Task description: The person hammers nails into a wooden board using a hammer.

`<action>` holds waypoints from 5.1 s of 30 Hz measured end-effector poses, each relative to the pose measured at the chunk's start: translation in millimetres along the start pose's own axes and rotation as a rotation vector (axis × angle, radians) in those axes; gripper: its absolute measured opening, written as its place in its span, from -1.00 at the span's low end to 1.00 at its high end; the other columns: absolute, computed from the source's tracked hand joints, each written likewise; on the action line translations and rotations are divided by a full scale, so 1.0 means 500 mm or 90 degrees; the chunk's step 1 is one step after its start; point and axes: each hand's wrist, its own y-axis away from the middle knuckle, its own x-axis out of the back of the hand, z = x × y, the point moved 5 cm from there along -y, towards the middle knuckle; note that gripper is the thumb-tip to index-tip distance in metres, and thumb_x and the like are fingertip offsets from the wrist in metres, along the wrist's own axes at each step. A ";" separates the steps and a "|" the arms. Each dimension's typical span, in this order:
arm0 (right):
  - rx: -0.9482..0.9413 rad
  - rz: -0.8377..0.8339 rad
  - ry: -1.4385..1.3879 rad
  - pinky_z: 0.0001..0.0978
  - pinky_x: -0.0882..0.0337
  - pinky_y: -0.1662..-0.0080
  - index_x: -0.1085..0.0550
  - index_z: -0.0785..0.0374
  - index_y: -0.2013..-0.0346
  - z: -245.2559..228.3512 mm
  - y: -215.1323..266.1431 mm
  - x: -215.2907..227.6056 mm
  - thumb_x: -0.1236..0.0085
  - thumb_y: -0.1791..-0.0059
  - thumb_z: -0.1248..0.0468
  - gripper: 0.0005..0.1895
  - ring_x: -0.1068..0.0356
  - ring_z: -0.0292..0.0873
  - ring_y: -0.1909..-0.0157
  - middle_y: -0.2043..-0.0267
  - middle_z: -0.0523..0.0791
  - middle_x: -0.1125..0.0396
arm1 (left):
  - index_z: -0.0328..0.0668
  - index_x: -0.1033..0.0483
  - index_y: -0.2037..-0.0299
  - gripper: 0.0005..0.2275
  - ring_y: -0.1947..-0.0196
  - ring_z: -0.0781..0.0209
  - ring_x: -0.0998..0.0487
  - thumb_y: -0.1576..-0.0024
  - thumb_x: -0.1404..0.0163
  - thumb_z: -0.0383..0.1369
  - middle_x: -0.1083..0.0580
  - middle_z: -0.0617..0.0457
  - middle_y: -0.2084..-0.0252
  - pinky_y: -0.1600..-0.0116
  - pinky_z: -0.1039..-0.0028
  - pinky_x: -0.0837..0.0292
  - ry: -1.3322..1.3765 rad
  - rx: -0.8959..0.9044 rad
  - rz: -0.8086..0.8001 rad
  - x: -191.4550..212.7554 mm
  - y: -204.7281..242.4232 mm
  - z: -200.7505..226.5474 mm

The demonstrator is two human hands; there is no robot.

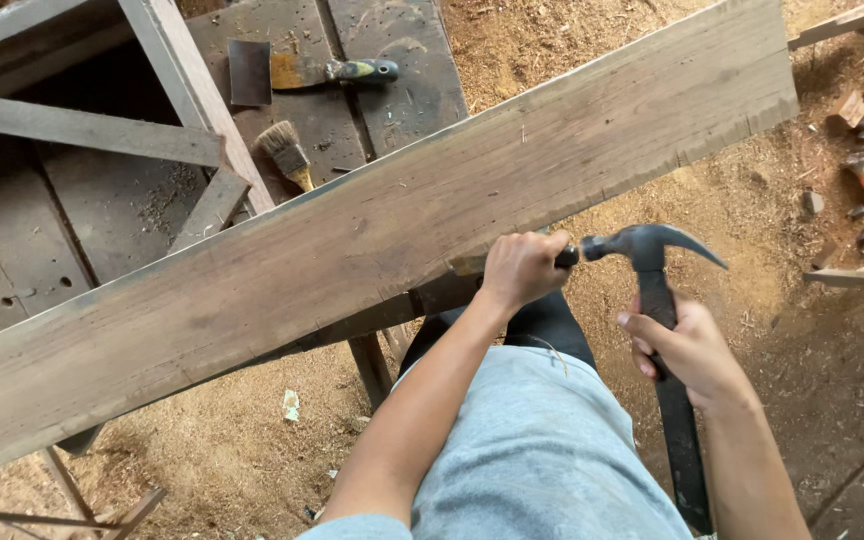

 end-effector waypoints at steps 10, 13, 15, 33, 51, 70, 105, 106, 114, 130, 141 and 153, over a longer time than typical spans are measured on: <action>-0.015 -0.021 0.008 -0.42 -0.19 0.64 -0.30 0.25 0.40 -0.004 -0.003 -0.009 -0.24 0.09 0.36 -0.77 -0.18 -0.27 0.72 0.66 -0.16 -0.18 | -0.11 -0.47 0.52 -0.89 0.63 -0.04 -0.55 0.07 -0.13 -0.32 -0.49 -0.06 0.62 0.49 0.16 -0.42 0.019 -0.030 0.075 0.044 0.005 0.011; -0.030 0.004 0.016 -0.41 -0.20 0.64 -0.29 0.26 0.38 0.000 0.004 0.007 -0.25 0.08 0.36 -0.76 -0.17 -0.26 0.72 0.66 -0.15 -0.19 | -0.11 -0.46 0.51 -0.86 0.62 -0.04 -0.56 0.02 -0.14 -0.31 -0.50 -0.06 0.60 0.49 0.17 -0.41 0.032 -0.002 0.077 0.036 0.008 0.000; -0.053 0.019 0.015 -0.42 -0.22 0.63 -0.30 0.25 0.34 0.004 -0.002 0.002 -0.24 0.10 0.37 -0.77 -0.17 -0.26 0.72 0.66 -0.16 -0.19 | -0.11 -0.46 0.50 -0.86 0.61 -0.05 -0.55 0.06 -0.15 -0.30 -0.50 -0.07 0.60 0.50 0.15 -0.39 0.025 -0.011 0.082 0.035 0.009 0.000; -0.034 -0.067 0.026 -0.36 -0.19 0.65 -0.28 0.28 0.31 -0.028 -0.031 0.011 -0.25 0.08 0.34 -0.73 -0.19 -0.24 0.73 0.66 -0.18 -0.18 | -0.14 -0.40 0.52 -0.84 0.54 -0.13 -0.55 0.12 -0.13 -0.32 -0.49 -0.10 0.58 0.46 0.10 -0.41 0.019 0.021 0.097 0.055 0.025 -0.005; -0.031 -0.067 -0.014 -0.40 -0.23 0.63 -0.34 0.27 0.36 0.041 0.017 -0.104 -0.24 0.09 0.34 -0.80 -0.18 -0.27 0.72 0.65 -0.18 -0.19 | -0.04 -0.48 0.41 -0.90 0.52 -0.07 -0.59 0.03 -0.13 -0.31 -0.55 -0.03 0.51 0.42 0.10 -0.45 0.000 -0.035 0.004 0.063 0.086 -0.044; -0.038 -0.013 -0.022 -0.42 -0.20 0.63 -0.35 0.28 0.36 0.037 0.035 -0.122 -0.20 0.07 0.37 -0.84 -0.18 -0.26 0.71 0.65 -0.16 -0.19 | -0.14 -0.44 0.48 -0.87 0.56 -0.03 -0.57 0.01 -0.13 -0.33 -0.53 -0.06 0.55 0.45 0.16 -0.42 -0.001 -0.063 0.043 0.081 0.099 -0.059; 0.010 0.007 -0.057 -0.46 -0.19 0.64 -0.29 0.28 0.35 -0.027 0.019 -0.134 -0.20 0.06 0.37 -0.79 -0.16 -0.28 0.70 0.62 -0.18 -0.17 | -0.13 -0.44 0.38 -0.83 0.46 -0.09 -0.61 -0.01 -0.18 -0.29 -0.57 -0.05 0.48 0.38 0.13 -0.47 -0.031 0.026 0.169 0.130 0.110 -0.069; -0.004 -0.024 -0.041 -0.46 -0.19 0.64 -0.29 0.27 0.36 -0.029 0.013 -0.147 -0.20 0.06 0.37 -0.79 -0.16 -0.28 0.71 0.63 -0.18 -0.17 | -0.14 -0.45 0.38 -0.83 0.47 -0.09 -0.61 -0.03 -0.18 -0.29 -0.57 -0.06 0.48 0.39 0.12 -0.47 -0.029 0.040 0.155 0.132 0.111 -0.077; -0.019 0.054 -0.139 -0.47 -0.23 0.61 -0.26 0.17 0.33 -0.016 0.030 -0.069 -0.20 0.03 0.31 -0.76 -0.17 -0.33 0.64 0.58 -0.23 -0.17 | -0.13 -0.47 0.39 -0.81 0.44 -0.14 -0.62 0.00 -0.21 -0.27 -0.56 -0.11 0.47 0.37 0.12 -0.47 -0.025 0.042 0.134 0.123 0.116 -0.085; -0.142 -0.167 -0.127 -0.49 -0.18 0.60 -0.25 0.14 -0.35 -0.028 0.086 -0.026 -0.16 0.11 0.37 -0.29 -0.12 -0.29 0.65 0.54 -0.18 -0.15 | -0.14 -0.57 0.40 -0.80 0.33 -0.23 -0.59 0.02 -0.19 -0.19 -0.56 -0.17 0.41 0.24 0.08 -0.50 0.042 0.168 0.054 0.139 0.082 -0.070; -0.090 -0.024 -0.061 -0.45 -0.19 0.59 -0.21 0.25 0.08 0.013 0.061 0.029 -0.04 -0.11 0.20 -0.75 -0.13 -0.28 0.63 0.48 -0.12 -0.19 | -0.13 -0.58 0.40 -0.80 0.34 -0.23 -0.60 0.02 -0.18 -0.19 -0.56 -0.20 0.45 0.24 0.08 -0.50 0.004 0.190 0.040 0.144 0.083 -0.061; -0.100 -0.084 0.074 -0.47 -0.32 0.57 -0.30 0.30 0.15 -0.054 0.064 -0.141 -0.14 -0.01 0.27 -0.76 -0.24 -0.24 0.63 0.53 -0.11 -0.22 | -0.18 -0.55 0.44 -0.85 0.36 -0.28 -0.59 0.01 -0.12 -0.27 -0.55 -0.25 0.45 0.23 0.01 -0.48 -0.019 0.176 0.018 0.124 0.084 -0.081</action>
